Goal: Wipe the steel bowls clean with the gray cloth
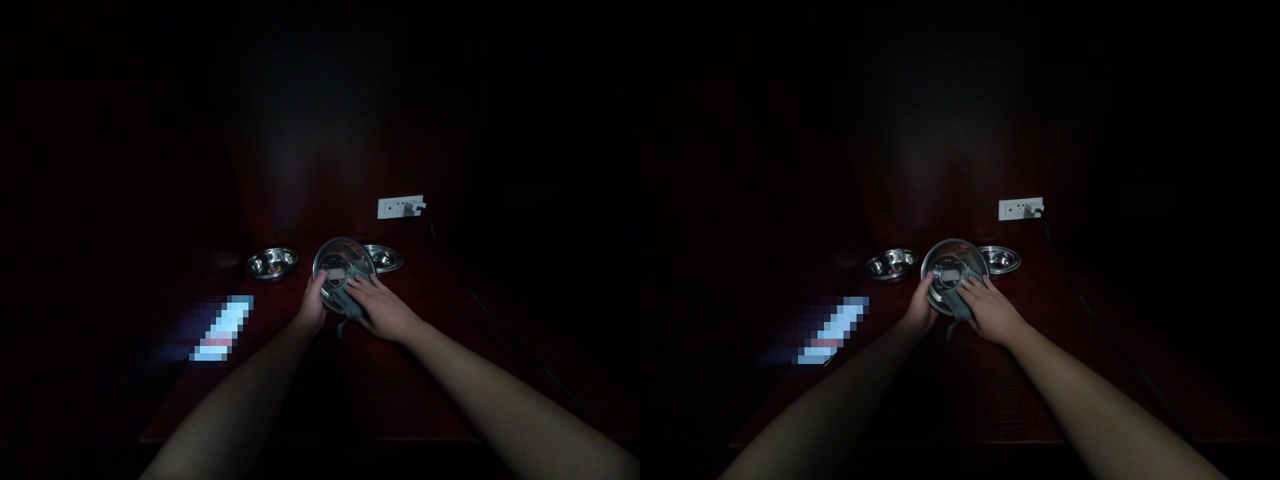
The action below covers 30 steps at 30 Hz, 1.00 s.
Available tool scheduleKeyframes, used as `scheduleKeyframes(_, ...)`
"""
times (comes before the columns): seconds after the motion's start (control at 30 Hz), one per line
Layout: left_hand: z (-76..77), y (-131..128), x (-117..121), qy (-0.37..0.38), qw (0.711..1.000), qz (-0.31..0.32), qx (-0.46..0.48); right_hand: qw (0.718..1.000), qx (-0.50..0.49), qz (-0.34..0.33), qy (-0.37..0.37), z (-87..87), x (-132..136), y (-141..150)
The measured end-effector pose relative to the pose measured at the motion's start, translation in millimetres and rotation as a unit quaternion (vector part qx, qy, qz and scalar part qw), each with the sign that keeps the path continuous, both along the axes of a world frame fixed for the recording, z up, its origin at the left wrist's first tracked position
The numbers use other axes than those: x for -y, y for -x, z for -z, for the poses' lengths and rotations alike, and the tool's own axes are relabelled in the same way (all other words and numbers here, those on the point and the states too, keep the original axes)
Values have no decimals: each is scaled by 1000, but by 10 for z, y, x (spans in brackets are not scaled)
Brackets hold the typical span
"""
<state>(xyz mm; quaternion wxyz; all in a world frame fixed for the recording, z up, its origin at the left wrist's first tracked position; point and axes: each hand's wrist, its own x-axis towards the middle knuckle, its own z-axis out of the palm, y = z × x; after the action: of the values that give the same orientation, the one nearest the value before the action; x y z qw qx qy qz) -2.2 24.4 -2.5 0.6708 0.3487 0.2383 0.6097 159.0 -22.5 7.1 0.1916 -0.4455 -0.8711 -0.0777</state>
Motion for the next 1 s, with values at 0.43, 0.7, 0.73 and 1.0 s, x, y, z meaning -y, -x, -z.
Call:
scheduleKeyframes(0.43, 15, -52, 49, -64, 987, -129, -72, 999, 6, -19, 38, 28, -14, -1)
scheduleKeyframes(0.7, 88, -89, 13, -42, 996, -64, -55, 997, 17, 14, 75, 41, -17, -23)
scheduleKeyframes(0.73, 93, -95, 19, -32, 997, -50, -57, 996, 19, 21, 79, 44, -22, -32)
scheduleKeyframes(1.0, 109, -99, 83, -24, 997, -10, -73, 993, 26, 65, 97, 32, -52, -28)
